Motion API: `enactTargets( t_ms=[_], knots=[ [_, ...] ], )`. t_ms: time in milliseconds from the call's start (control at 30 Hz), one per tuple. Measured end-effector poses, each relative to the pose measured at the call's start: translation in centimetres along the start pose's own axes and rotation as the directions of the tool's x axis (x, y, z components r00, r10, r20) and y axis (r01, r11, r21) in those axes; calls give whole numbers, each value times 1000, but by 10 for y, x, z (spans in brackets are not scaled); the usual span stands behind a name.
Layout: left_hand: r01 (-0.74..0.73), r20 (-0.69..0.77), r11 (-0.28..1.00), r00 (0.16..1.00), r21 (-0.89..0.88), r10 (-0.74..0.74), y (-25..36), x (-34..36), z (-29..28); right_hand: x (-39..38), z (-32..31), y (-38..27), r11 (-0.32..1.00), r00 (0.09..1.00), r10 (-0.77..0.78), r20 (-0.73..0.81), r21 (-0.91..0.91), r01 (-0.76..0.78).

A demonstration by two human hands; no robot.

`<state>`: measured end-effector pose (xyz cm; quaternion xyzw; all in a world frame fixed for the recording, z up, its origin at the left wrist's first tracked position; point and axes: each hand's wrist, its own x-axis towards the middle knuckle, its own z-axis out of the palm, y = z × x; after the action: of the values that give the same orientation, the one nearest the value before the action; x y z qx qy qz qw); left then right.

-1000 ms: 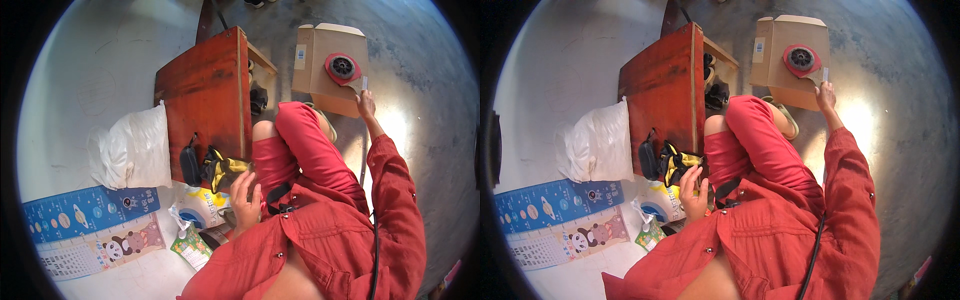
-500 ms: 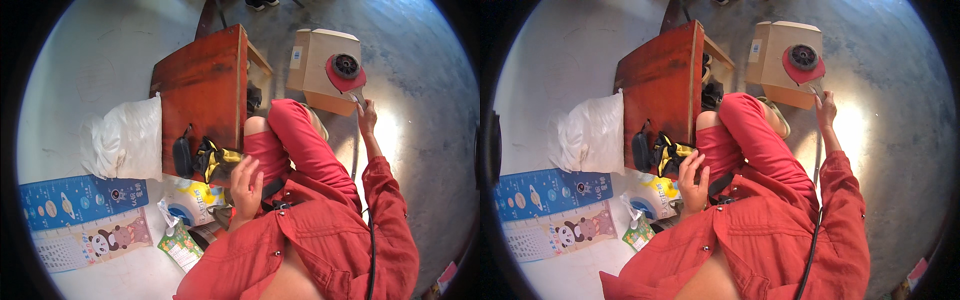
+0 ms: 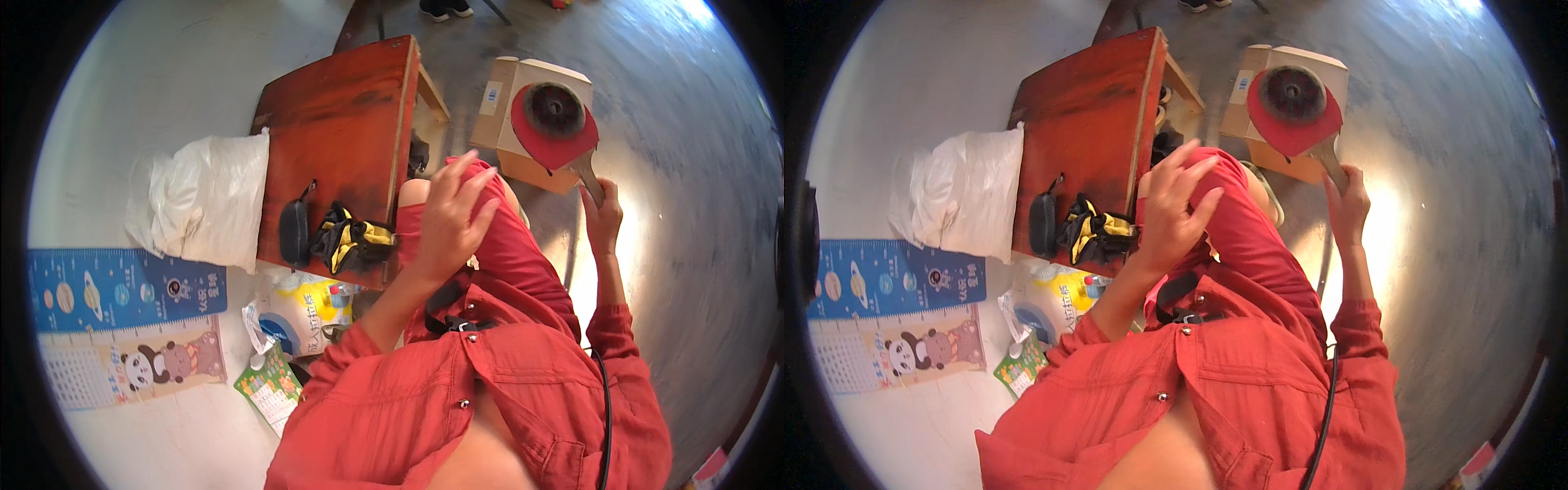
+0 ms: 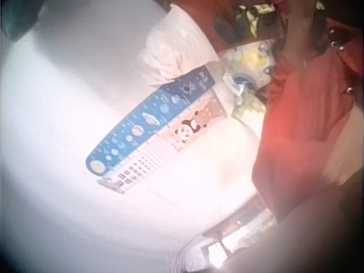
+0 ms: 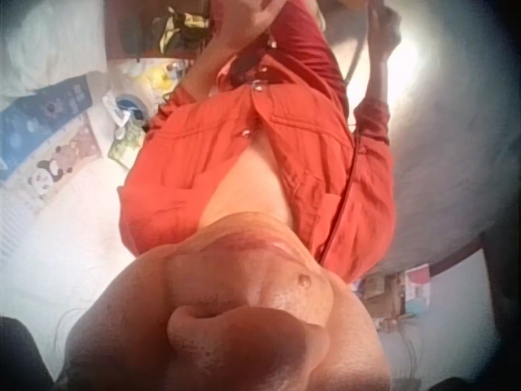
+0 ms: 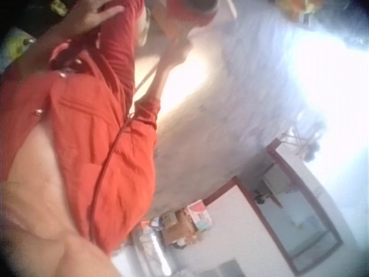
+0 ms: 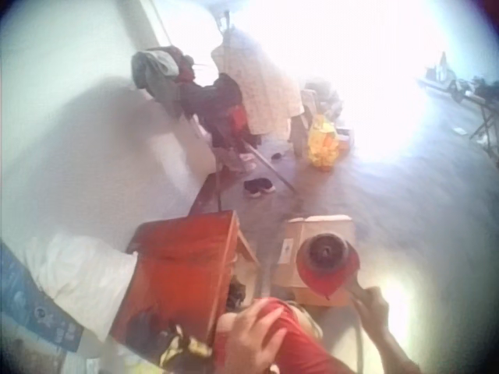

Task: The person cleans a small wooden table using a black cloth and a yellow cloth, wipes a black case, and later handles various items including a white bag, a green bag, a paddle, a cardboard box, and a large metal container.

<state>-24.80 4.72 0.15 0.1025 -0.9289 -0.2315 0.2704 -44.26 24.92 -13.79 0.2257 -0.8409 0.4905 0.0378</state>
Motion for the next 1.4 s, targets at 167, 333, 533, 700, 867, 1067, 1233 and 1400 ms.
enactTargets(
  t_ms=[167,333,533,700,867,1067,1233,1400],
  knots=[
    [-59,-53,997,997,-41,57,-8,18,44,-18,-17,-43,999,994,-29,108,30,26],
    [22,-163,1000,986,15,-19,-12,2,51,-33,-16,-64,1000,983,26,183,-6,-25],
    [129,-221,992,967,-13,-129,-12,-29,42,-31,-4,-93,993,958,-56,281,-86,83],
    [137,-342,990,932,17,-123,-23,-46,44,-35,12,-98,991,952,-74,296,-87,104],
    [132,-381,987,920,96,-86,-23,-78,15,-21,31,-103,1000,938,-26,346,17,21],
    [22,-241,1000,970,1,-21,-50,-186,-86,46,81,-128,960,884,-218,414,-72,271],
    [574,-311,734,817,363,-485,-94,-343,-173,101,150,-122,963,869,-254,424,24,270],
    [967,-315,231,253,105,-915,-103,-487,-129,133,224,-106,969,861,-235,451,34,247]
  ],
)
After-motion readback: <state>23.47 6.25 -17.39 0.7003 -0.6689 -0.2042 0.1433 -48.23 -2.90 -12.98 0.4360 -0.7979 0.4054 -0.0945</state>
